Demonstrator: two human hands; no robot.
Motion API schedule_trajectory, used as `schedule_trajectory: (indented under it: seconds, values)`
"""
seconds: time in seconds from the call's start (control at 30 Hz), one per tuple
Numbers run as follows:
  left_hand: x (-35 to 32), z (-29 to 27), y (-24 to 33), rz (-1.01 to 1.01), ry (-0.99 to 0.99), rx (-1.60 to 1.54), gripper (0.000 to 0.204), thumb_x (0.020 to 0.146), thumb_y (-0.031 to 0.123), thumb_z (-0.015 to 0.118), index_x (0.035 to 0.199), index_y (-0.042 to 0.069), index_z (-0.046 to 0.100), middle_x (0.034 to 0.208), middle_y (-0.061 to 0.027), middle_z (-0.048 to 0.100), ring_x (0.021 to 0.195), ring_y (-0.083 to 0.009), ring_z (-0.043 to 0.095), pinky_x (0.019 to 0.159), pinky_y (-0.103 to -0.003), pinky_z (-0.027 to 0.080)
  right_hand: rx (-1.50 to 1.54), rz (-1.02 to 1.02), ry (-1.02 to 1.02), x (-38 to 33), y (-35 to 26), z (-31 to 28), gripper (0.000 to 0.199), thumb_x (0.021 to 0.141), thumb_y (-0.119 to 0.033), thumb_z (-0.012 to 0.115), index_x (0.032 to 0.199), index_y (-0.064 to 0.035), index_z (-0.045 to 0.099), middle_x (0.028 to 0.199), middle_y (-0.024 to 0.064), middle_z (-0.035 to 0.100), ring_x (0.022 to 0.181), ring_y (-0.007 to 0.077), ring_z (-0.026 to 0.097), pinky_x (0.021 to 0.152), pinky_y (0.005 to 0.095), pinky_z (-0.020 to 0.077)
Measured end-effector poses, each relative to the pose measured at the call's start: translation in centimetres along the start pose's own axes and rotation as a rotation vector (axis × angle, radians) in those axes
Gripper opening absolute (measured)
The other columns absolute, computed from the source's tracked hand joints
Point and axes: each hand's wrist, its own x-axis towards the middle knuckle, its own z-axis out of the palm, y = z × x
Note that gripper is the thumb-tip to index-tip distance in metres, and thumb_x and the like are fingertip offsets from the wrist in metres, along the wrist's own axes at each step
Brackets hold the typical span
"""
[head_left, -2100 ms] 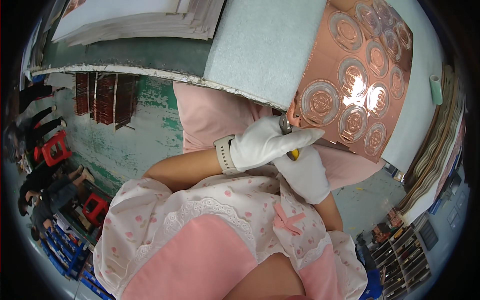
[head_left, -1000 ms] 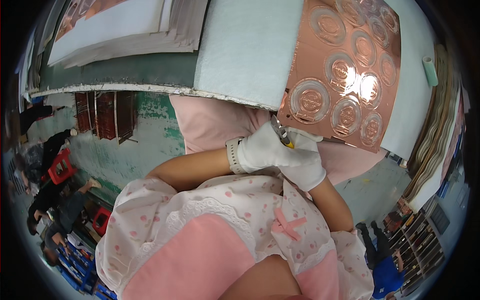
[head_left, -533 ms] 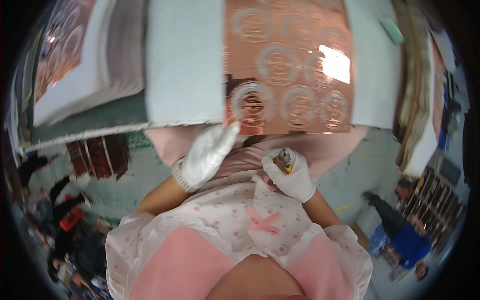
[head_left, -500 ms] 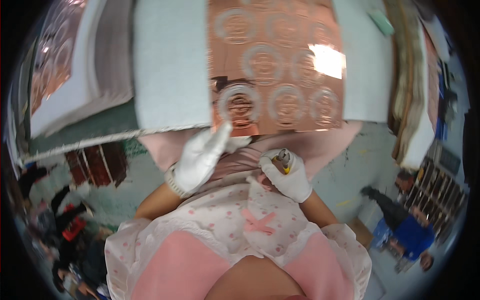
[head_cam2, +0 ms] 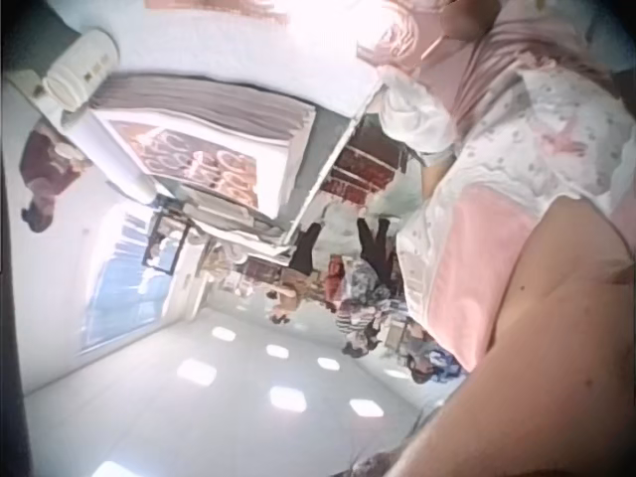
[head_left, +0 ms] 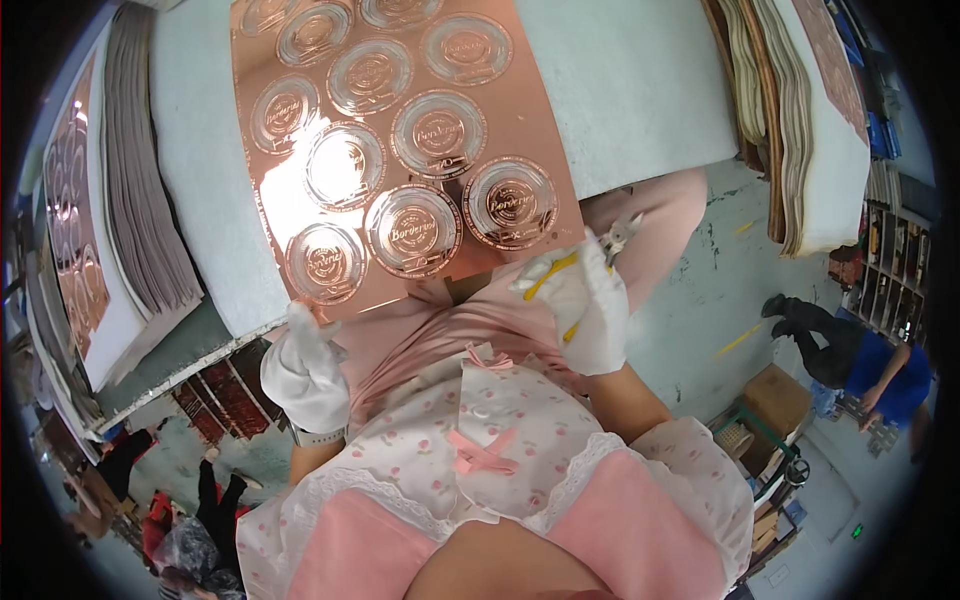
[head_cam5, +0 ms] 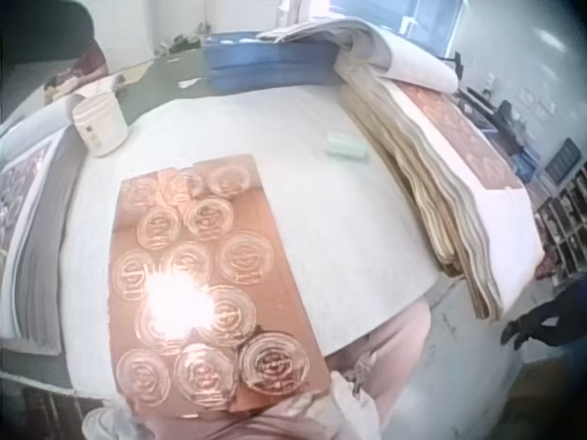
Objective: The person uses pliers to cut circular shapes from a sheet of copper foil. They work on multiple sheets, cutting out the circles and placing the finished sheets on a stack. The person wears white gloves and a pink apron while performing the task at a workbench.
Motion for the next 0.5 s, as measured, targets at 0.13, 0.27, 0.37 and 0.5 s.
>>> schedule_trajectory:
  seconds: [0.13,0.27,0.37,0.5]
  values:
    - [-3.7,0.8,-2.8,-0.263,-0.002,-0.372,0.013,0.081,0.006,0.055,0.092,0.0,0.056,0.058,-0.0056,0.056,0.045,-0.0168,0.051,0.043,-0.026,0.039,0.057,-0.073,0.034,0.3,-1.4,1.1,0.027,0.088,-0.025,0.05,0.079,0.0001,0.055,0.067,0.0075,0.057,0.062,0.0158,0.055,0.059,0.0262,0.0441]
    - [-1.1,3.7,-0.3,0.266,-0.52,-0.38,0.015,0.075,0.01,0.064,0.088,0.003,0.059,0.063,-0.0038,0.056,0.053,-0.0151,0.054,0.049,-0.025,0.042,-0.214,-0.173,0.125,0.9,-1.5,1.3,0.021,0.086,-0.019,0.056,0.075,-0.0018,0.055,0.064,0.0033,0.056,0.054,0.01,0.052,0.052,0.0225,0.0403]
    - [2.7,5.9,4.9,-0.173,-0.887,-0.673,0.017,0.078,0.013,0.063,0.091,0.004,0.059,0.067,-0.0031,0.057,0.058,-0.0117,0.055,0.053,-0.025,0.044,-0.346,-0.232,0.156,0.7,-1.7,1.5,0.016,0.082,-0.013,0.061,0.072,-0.0027,0.055,0.062,-0.0009,0.055,0.05,0.0045,0.046,0.049,0.0191,0.0361]
    - [4.8,9.4,6.6,-0.496,-0.891,-1.012,0.031,0.086,0.031,0.051,0.084,0.002,0.06,0.067,-0.0019,0.058,0.054,-0.009,0.054,0.051,-0.021,0.041,-0.731,-0.454,0.221,0.2,-1.6,0.8,0.016,0.08,-0.01,0.063,0.069,-0.0032,0.055,0.06,-0.0028,0.053,0.051,0.0024,0.041,0.048,0.0171,0.0339]
